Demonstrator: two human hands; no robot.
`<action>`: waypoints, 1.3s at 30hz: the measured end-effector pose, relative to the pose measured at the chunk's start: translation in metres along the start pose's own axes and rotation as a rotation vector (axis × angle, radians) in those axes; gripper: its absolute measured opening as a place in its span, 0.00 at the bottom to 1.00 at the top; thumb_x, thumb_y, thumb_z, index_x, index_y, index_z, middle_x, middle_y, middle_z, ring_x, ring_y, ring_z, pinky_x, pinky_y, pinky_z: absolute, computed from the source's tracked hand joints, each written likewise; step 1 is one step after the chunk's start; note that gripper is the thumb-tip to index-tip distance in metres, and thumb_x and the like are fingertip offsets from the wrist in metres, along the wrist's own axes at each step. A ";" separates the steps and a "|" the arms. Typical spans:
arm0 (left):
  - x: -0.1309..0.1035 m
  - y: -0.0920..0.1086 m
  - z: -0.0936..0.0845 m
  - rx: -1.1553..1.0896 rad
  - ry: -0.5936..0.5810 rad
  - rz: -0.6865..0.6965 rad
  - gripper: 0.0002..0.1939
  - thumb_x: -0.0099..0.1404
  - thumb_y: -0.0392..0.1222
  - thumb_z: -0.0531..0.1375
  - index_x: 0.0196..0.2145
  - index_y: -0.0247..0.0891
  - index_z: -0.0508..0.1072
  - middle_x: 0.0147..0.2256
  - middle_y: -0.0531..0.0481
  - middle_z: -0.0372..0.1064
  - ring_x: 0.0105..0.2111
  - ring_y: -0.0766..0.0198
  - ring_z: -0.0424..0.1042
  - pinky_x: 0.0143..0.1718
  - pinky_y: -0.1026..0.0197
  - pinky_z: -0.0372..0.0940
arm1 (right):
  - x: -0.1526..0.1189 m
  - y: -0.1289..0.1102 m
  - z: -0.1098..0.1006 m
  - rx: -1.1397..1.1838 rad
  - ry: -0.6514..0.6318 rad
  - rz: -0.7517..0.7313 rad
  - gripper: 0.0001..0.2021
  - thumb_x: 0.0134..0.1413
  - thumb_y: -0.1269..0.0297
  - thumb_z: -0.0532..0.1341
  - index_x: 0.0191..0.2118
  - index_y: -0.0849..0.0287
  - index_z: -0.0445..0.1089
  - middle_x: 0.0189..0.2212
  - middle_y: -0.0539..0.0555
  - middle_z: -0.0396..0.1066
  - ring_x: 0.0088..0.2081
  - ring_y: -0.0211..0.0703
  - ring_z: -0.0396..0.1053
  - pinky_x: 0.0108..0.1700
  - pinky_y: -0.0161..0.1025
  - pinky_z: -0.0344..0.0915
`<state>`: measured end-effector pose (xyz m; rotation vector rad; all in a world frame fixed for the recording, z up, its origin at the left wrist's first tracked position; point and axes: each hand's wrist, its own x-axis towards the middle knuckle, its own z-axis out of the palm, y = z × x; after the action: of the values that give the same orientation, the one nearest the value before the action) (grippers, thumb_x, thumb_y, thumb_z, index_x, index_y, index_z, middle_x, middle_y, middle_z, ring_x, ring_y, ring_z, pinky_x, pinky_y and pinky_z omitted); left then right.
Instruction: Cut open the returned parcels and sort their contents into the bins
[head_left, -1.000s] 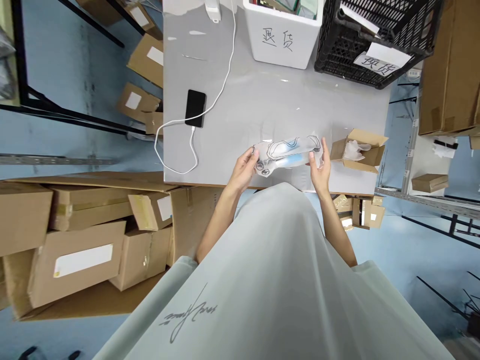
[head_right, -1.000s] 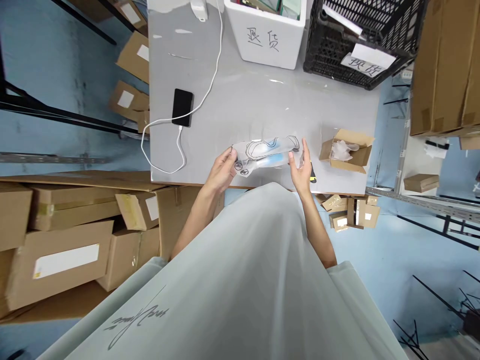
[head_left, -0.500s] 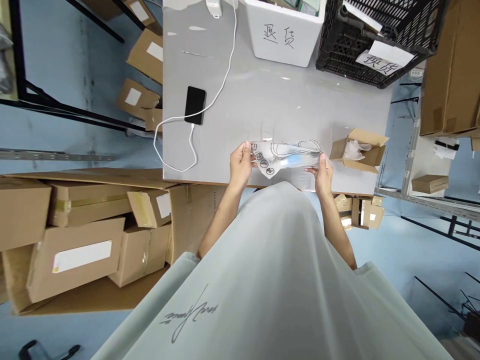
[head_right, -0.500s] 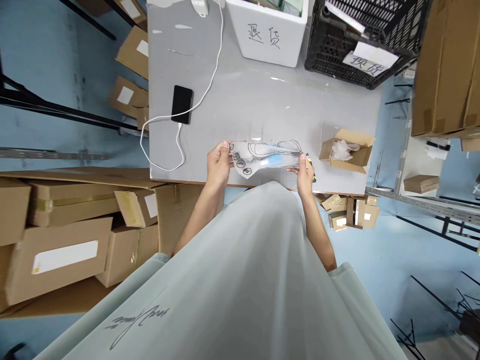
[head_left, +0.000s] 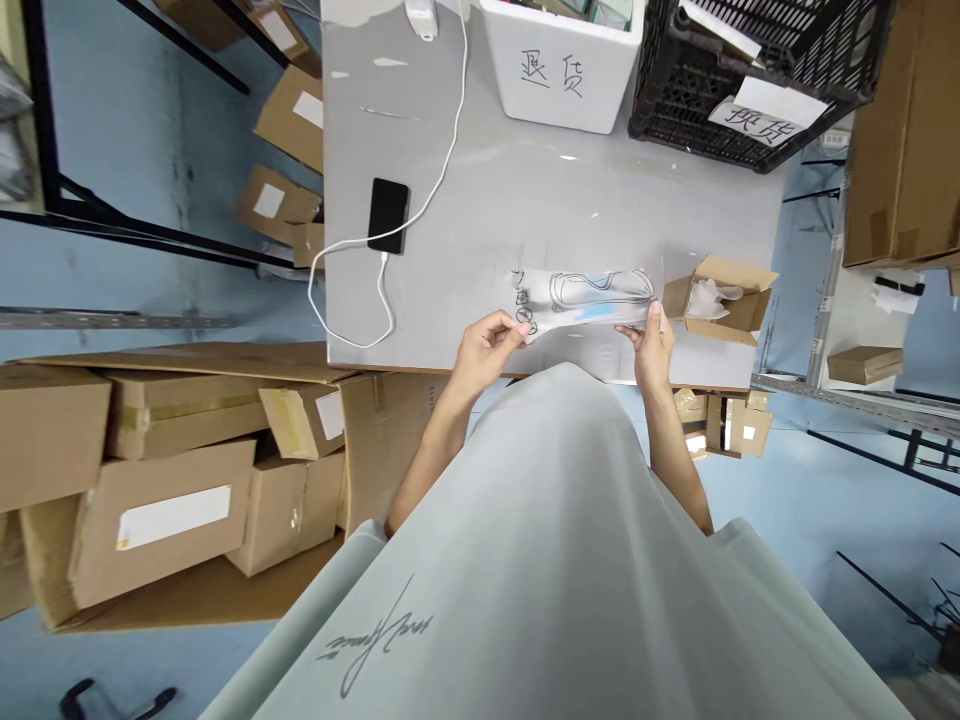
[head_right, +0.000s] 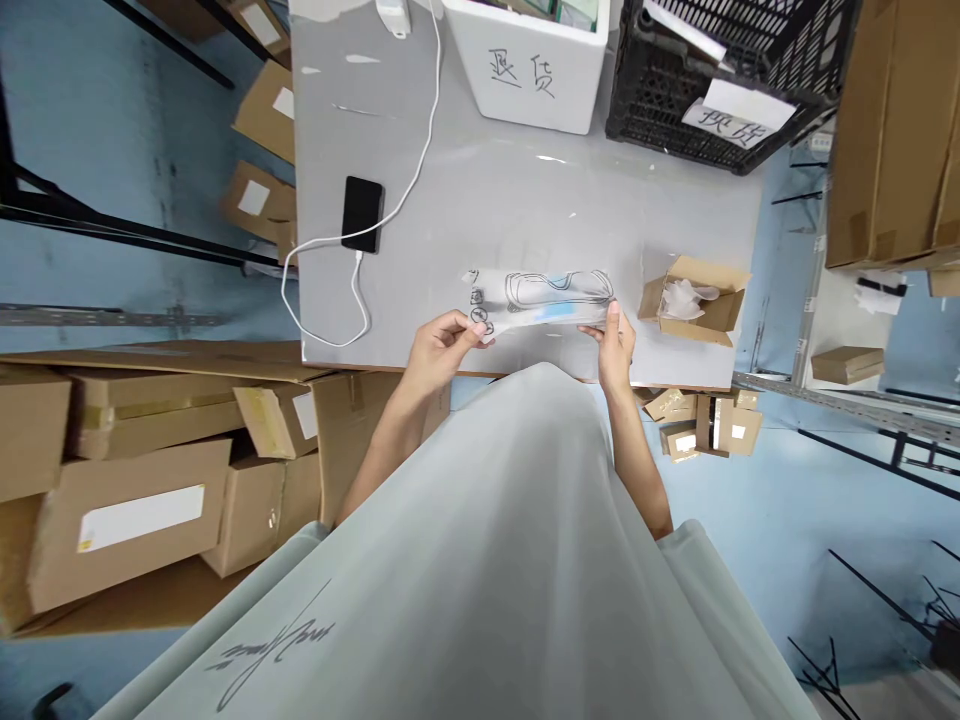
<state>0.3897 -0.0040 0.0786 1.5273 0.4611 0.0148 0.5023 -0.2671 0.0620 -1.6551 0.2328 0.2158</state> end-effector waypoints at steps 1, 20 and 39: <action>0.001 -0.001 -0.002 -0.014 -0.003 0.018 0.30 0.67 0.74 0.74 0.32 0.44 0.78 0.32 0.48 0.78 0.37 0.55 0.81 0.46 0.52 0.79 | 0.001 -0.001 0.000 0.004 -0.002 0.009 0.36 0.69 0.20 0.58 0.49 0.52 0.78 0.43 0.54 0.76 0.50 0.47 0.80 0.58 0.51 0.90; 0.025 -0.022 0.007 0.013 0.143 0.088 0.31 0.69 0.76 0.73 0.41 0.43 0.79 0.41 0.48 0.79 0.35 0.62 0.79 0.38 0.58 0.77 | -0.006 -0.015 -0.014 -0.142 -0.103 -0.009 0.29 0.63 0.29 0.68 0.53 0.49 0.74 0.56 0.57 0.79 0.63 0.55 0.76 0.65 0.50 0.79; 0.028 -0.027 0.008 -0.415 0.123 -0.584 0.53 0.72 0.87 0.58 0.73 0.38 0.72 0.44 0.37 0.85 0.44 0.44 0.89 0.51 0.44 0.84 | -0.033 -0.018 -0.004 -0.260 -0.353 -0.520 0.14 0.77 0.45 0.66 0.44 0.49 0.74 0.65 0.63 0.79 0.74 0.61 0.74 0.77 0.63 0.69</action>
<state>0.4101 -0.0048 0.0450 0.9489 0.9283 -0.2379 0.4754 -0.2689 0.0883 -1.8391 -0.5083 0.1417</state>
